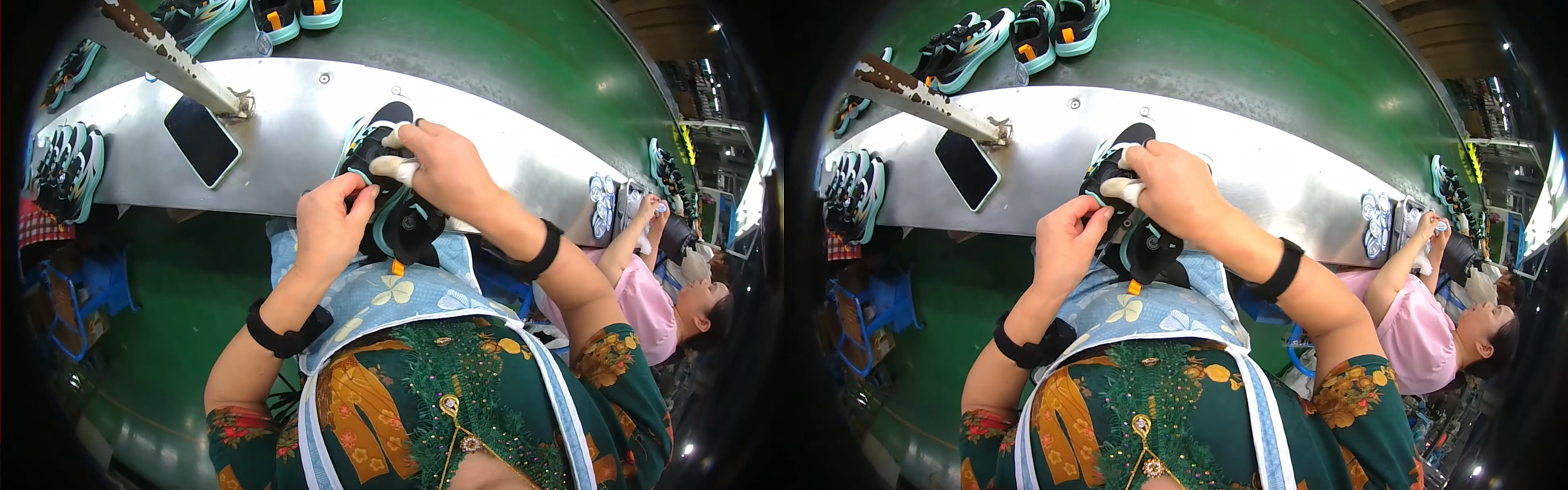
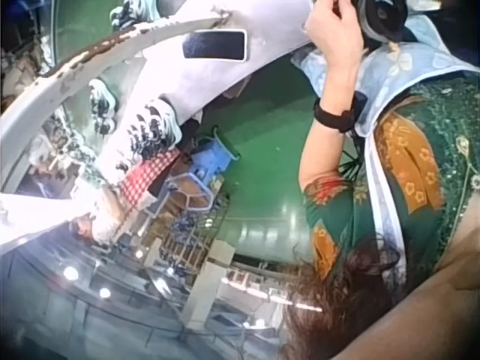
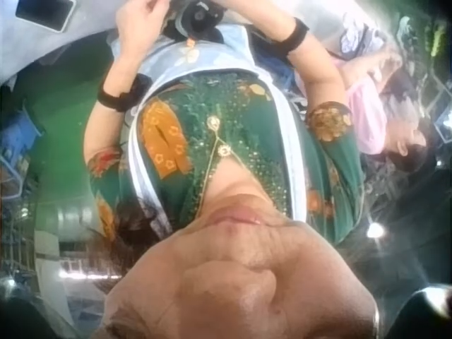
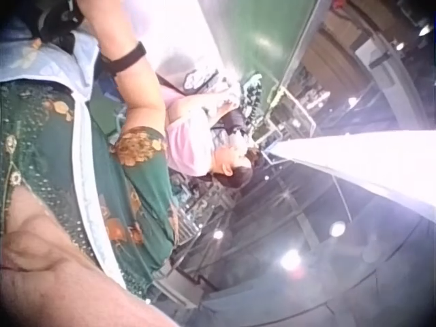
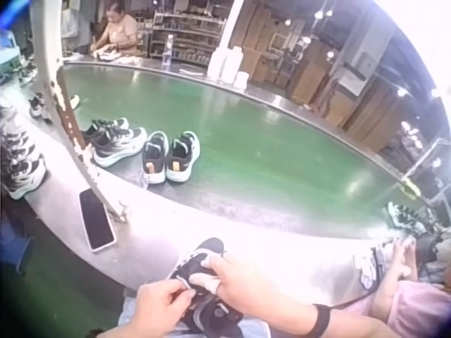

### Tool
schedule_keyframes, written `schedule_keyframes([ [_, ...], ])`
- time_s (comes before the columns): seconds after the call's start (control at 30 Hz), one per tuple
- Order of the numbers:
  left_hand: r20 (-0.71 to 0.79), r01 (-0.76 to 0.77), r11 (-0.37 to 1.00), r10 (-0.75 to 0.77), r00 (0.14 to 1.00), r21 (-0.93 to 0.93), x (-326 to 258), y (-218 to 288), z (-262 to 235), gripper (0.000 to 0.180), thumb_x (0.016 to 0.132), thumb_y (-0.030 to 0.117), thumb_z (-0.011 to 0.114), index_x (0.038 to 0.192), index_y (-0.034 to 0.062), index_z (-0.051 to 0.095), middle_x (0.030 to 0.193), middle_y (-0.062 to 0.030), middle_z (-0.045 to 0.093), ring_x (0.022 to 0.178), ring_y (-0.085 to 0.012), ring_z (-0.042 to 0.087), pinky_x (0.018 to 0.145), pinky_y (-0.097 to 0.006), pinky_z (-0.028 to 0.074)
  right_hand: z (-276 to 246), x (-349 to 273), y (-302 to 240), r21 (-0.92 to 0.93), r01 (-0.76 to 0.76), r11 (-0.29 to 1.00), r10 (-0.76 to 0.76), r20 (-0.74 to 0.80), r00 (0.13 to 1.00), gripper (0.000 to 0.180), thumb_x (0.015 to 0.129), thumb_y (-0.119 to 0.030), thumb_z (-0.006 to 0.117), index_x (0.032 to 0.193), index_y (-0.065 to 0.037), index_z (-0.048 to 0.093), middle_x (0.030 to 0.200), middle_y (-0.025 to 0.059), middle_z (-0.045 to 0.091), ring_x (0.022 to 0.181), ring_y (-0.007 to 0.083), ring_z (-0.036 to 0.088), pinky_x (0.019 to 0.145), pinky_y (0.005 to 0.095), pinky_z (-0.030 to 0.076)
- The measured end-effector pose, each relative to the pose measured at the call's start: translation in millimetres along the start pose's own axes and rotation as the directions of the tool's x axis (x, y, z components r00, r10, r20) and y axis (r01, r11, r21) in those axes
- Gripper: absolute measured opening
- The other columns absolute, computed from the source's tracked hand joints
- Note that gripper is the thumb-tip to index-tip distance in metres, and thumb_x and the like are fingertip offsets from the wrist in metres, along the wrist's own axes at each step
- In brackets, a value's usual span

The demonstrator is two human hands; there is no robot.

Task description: Lacing and tying shoes on a factory assembly line.

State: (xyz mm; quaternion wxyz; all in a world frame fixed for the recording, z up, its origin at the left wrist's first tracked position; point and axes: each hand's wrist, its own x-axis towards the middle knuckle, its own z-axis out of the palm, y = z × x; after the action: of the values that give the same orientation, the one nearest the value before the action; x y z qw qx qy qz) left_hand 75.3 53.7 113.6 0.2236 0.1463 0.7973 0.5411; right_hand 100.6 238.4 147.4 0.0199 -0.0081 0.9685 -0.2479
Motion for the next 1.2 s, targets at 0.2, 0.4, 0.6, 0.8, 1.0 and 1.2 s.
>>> schedule_keyframes([
  [0.2, -0.032, 0.003, 1.0, -0.003, 0.999, 0.025, -4.0, 5.6, 4.9, 0.015, 0.085, 0.014, 0.067, 0.083, -0.001, 0.065, 0.064, -0.0151, 0.06, 0.053, -0.0225, 0.054, 0.054, -0.034, 0.043, 6.3, -9.6, -0.3, 0.086, 0.087, 0.993, -0.075, -0.131, 0.989, 0.037, 0.078, -0.024, 0.077, 0.11, -0.008, 0.067, 0.078, 0.0132, 0.06, 0.074, 0.0311, 0.059, 0.067, 0.0394, 0.049],
  [0.4, 0.022, 0.095, 0.995, -0.095, 0.995, -0.013, -1.7, 7.2, -1.3, 0.016, 0.086, 0.014, 0.068, 0.084, -0.0018, 0.065, 0.06, -0.006, 0.053, 0.053, -0.0109, 0.043, 0.051, -0.029, 0.036, -6.4, -7.5, -4.1, 0.248, 0.117, 0.962, -0.098, -0.09, 0.991, 0.029, 0.078, -0.026, 0.077, 0.093, -0.004, 0.065, 0.072, 0.0116, 0.058, 0.07, 0.0304, 0.058, 0.062, 0.0405, 0.047],
  [0.6, 0.026, 0.091, 0.995, -0.09, 0.996, -0.044, -1.1, 4.7, 3.1, 0.016, 0.087, 0.013, 0.068, 0.085, -0.002, 0.066, 0.058, 0.0028, 0.047, 0.055, -0.0029, 0.034, 0.048, -0.024, 0.029, 10.3, -1.8, 3.0, -0.095, 0.073, 0.993, -0.087, -0.149, 0.985, 0.035, 0.077, -0.025, 0.077, 0.107, -0.01, 0.068, 0.078, 0.0131, 0.057, 0.076, 0.0307, 0.058, 0.066, 0.0413, 0.046],
  [0.8, 0.016, 0.038, 0.999, -0.039, 0.999, 0.024, -3.8, 11.8, 5.0, 0.016, 0.087, 0.014, 0.065, 0.083, -0.0013, 0.065, 0.063, -0.0145, 0.06, 0.053, -0.021, 0.055, 0.054, -0.033, 0.043, -0.2, -5.4, 3.2, 0.022, 0.138, 0.99, -0.134, -0.121, 0.984, 0.034, 0.075, -0.026, 0.078, 0.103, -0.01, 0.068, 0.078, 0.0116, 0.059, 0.075, 0.0294, 0.057, 0.068, 0.0404, 0.046],
  [1.0, 0.006, 0.024, 0.999, -0.025, 1.0, 0.026, -1.4, 5.7, 3.2, 0.016, 0.087, 0.013, 0.068, 0.085, -0.0023, 0.065, 0.056, -0.0017, 0.047, 0.053, -0.0055, 0.035, 0.048, -0.027, 0.031, -6.0, 1.8, 2.6, -0.059, 0.129, 0.99, -0.134, -0.091, 0.987, 0.031, 0.076, -0.024, 0.078, 0.098, -0.005, 0.067, 0.073, 0.0128, 0.058, 0.073, 0.0314, 0.056, 0.068, 0.0409, 0.046],
  [1.2, 0.011, -0.021, 0.991, 0.02, 1.0, 0.13, -2.3, 12.1, 4.3, 0.016, 0.086, 0.015, 0.066, 0.083, -0.0003, 0.065, 0.066, -0.0161, 0.062, 0.055, -0.0274, 0.057, 0.056, -0.035, 0.044, 12.2, -7.7, -1.4, -0.007, 0.093, 0.996, -0.093, -0.16, 0.983, 0.028, 0.078, -0.021, 0.075, 0.101, -0.006, 0.066, 0.075, 0.0127, 0.06, 0.073, 0.0324, 0.058, 0.066, 0.0415, 0.047],
])
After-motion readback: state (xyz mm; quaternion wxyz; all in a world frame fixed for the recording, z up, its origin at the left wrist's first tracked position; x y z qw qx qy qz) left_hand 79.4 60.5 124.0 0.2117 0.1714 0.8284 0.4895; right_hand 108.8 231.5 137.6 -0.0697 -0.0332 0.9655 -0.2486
